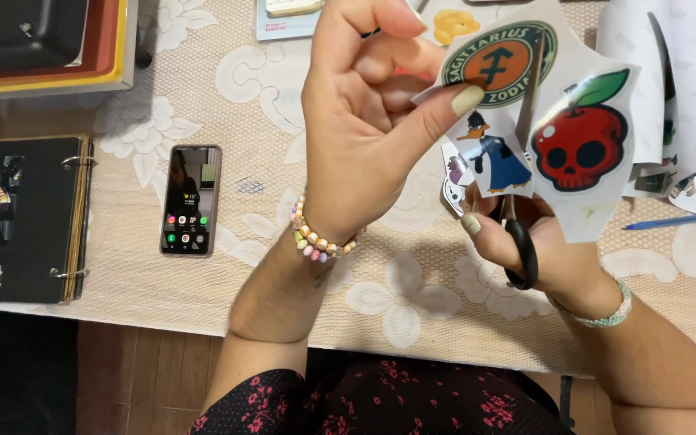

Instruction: Cutting out stickers and wrapping a sublimation transfer sheet around a white tumbler.

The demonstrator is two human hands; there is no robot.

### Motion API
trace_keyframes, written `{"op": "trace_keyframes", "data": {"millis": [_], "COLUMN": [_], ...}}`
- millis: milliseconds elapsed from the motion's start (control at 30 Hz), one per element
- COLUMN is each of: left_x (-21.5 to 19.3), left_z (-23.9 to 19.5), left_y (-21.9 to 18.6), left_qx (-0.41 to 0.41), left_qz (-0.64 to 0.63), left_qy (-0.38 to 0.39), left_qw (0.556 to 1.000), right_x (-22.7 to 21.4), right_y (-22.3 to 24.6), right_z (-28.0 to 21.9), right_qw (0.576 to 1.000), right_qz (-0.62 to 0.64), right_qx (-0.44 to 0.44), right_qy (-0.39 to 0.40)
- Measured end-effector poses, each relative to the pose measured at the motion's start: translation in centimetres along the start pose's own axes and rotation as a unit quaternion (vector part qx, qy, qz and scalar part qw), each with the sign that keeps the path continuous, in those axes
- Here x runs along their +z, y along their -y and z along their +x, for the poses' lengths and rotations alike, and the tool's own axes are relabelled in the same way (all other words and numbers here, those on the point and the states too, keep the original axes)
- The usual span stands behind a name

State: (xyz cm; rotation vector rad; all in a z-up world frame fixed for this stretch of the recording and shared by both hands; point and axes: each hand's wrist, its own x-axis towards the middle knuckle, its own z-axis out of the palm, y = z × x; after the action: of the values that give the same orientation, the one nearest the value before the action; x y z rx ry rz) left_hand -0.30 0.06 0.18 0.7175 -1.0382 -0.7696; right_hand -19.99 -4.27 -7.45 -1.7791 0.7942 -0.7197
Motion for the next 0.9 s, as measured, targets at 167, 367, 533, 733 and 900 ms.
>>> {"op": "trace_keyframes", "data": {"millis": [167,367,533,733,900], "left_x": [0.3,0.4,0.5,0.7,0.7], "left_z": [0.0,-0.2,-0.1,-0.2,-0.1], "left_y": [-0.2,0.4,0.2,0.4,0.7], "left_qx": [0.0,-0.014,-0.019,-0.023,-0.039], "left_qz": [-0.003,0.002,-0.012,-0.004,-0.004], "left_qy": [0.002,0.004,0.014,0.018,0.024], "left_qw": [1.0,1.0,1.0,1.0,0.999], "right_x": [0.2,0.6,0.4,0.6,0.5], "right_y": [-1.2,0.8,1.1,2.1,2.1], "right_z": [-0.6,-0.1,0.1,0.5,0.5], "right_qw": [0.998,0.989,0.988,0.987,0.989], "right_qz": [-0.015,0.075,0.016,0.017,0.039], "right_qx": [0.039,-0.101,-0.123,-0.126,-0.104], "right_qy": [-0.056,-0.076,-0.093,-0.099,-0.098]}}
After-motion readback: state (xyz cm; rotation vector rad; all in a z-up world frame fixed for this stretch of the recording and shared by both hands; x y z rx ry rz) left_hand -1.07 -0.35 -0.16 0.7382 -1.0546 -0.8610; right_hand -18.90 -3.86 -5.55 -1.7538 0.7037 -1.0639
